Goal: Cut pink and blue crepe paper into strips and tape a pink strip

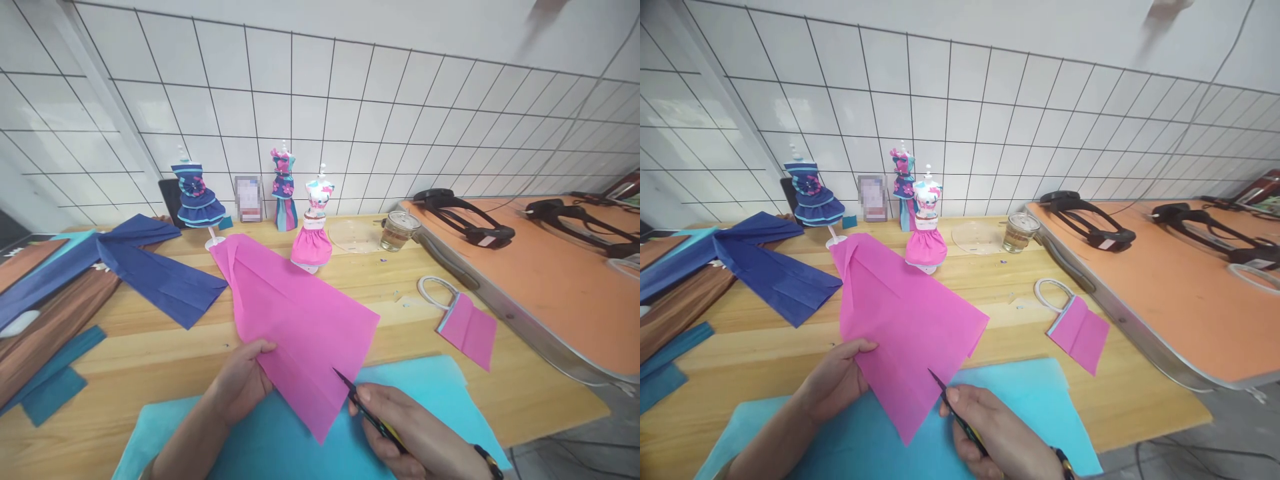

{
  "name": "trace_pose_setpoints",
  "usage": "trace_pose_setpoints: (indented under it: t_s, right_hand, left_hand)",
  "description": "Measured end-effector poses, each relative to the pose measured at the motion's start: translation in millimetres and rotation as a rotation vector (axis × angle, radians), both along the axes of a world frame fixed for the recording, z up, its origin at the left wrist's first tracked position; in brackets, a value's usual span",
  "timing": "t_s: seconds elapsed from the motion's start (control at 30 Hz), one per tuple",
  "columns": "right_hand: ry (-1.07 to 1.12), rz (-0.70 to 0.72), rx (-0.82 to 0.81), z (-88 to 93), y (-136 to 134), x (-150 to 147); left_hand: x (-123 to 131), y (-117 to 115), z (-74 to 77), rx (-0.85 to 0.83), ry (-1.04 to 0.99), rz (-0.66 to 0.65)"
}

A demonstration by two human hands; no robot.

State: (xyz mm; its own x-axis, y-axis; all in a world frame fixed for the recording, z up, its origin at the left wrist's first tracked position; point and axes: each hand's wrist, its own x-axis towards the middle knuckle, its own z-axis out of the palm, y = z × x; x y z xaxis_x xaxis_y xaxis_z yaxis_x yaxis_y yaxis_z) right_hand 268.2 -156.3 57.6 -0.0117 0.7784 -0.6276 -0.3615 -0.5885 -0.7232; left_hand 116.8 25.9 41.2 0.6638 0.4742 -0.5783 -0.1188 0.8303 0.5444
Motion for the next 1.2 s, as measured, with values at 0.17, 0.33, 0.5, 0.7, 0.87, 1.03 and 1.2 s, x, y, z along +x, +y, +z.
trace_pose_setpoints:
  t_s: [0.17,0.33,0.5,0.7,0.87,1.03,1.2]
  right_hand:
    - [0.002,0.000,-0.016,1.0,1.0,-0.1]
    - [-0.003,0.001,-0.021,1.8,3.2,0.8]
    - [0.006,0.008,-0.019,0.9,3.0,1.8]
    - [0.015,0.017,-0.010,-1.6,1.5,1.0]
    - [0.016,0.014,-0.002,-3.0,2.1,2.1]
    - [0.004,0.016,-0.016,-1.5,2.5,1.6]
    - [0.001,-0.005,-0.035,-0.7,4.0,0.6]
  left_hand:
    - [-1.1,-0.2,-1.2,0.011,0.003,-0.012]
    - [-1.6,0.1,-1.8,0.021,0.000,-0.018]
    - [-1.5,1.0,-1.8,0.028,-0.003,-0.023]
    - [-1.4,1.0,-4.1,0.030,-0.005,-0.009]
    - [-2.0,1.4,-3.1,0.027,-0.004,-0.011]
    - [-3.4,1.6,-4.7,0.035,-0.003,-0.015]
    - [-2.8,1.9,-4.7,0.040,-0.006,-0.014]
